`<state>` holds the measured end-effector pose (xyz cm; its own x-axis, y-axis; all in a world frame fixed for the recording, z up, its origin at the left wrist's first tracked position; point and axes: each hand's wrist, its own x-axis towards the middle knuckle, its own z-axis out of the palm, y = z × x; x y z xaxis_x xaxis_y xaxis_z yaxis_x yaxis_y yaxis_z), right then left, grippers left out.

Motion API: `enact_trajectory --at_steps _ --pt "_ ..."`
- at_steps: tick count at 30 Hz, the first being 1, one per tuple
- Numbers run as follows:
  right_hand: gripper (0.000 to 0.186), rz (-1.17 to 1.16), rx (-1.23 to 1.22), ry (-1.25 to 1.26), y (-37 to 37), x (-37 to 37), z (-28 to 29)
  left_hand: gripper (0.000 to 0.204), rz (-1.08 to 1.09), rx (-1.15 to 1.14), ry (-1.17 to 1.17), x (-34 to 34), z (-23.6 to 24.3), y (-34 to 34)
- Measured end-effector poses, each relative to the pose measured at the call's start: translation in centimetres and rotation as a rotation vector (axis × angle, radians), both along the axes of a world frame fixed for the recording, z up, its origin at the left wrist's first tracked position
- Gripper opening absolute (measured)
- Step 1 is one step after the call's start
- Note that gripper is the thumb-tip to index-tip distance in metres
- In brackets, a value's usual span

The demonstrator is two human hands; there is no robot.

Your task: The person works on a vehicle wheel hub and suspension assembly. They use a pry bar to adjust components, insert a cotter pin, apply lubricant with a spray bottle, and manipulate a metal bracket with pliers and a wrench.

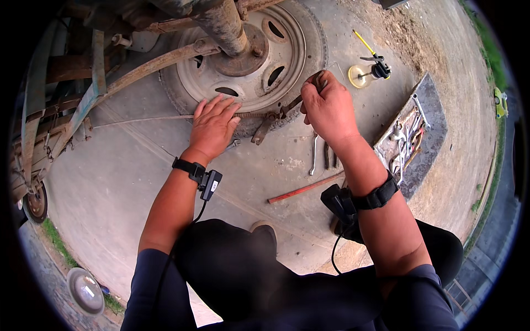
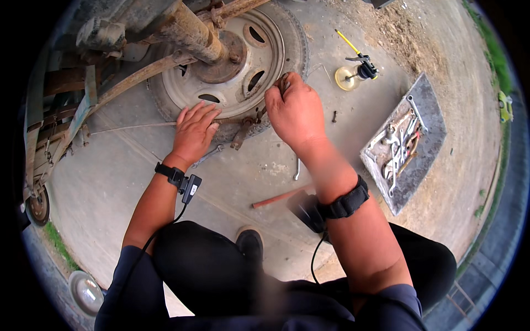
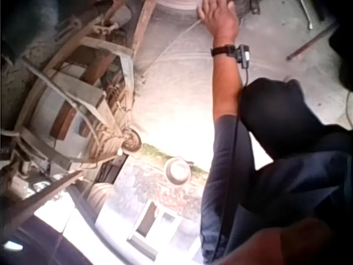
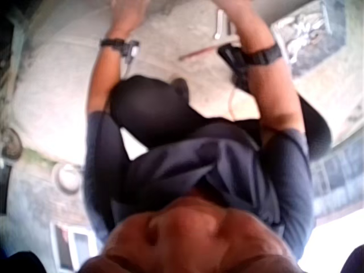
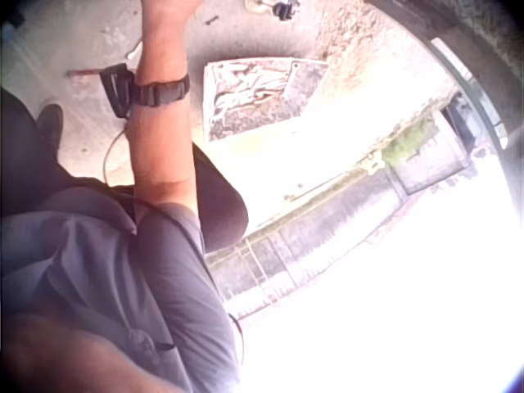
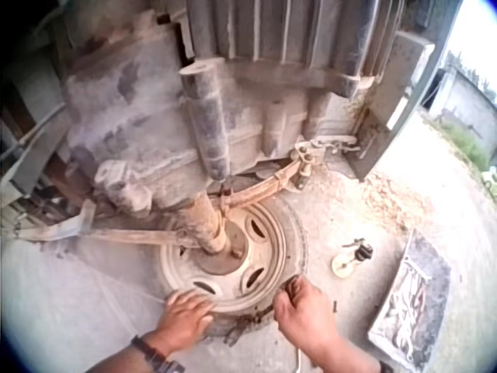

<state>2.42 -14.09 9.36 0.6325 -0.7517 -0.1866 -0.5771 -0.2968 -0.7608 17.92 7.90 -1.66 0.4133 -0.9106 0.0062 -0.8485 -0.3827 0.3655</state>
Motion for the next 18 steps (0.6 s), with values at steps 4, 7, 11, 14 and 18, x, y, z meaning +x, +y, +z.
enact_trajectory --at_steps 4,7,11,14,18 --pt "0.027 0.020 0.060 0.105 -0.5 1.2 0.6 0.036 -0.004 -0.014 0.007 0.0 0.1 0.0" --pt "0.030 0.016 0.184 0.151 -0.9 2.1 1.4 0.036 -0.002 -0.021 0.005 0.1 0.2 0.1" --pt "0.035 0.097 0.128 0.226 -2.2 3.5 0.8 0.036 -0.008 -0.031 -0.002 0.0 0.1 -0.1" --pt "0.037 0.168 0.100 0.290 -2.1 4.6 0.7 0.036 -0.008 -0.035 0.003 0.1 0.1 0.0" --pt "0.038 0.230 0.036 0.316 -2.1 5.1 0.5 0.035 -0.010 -0.038 0.004 0.1 0.1 -0.2"
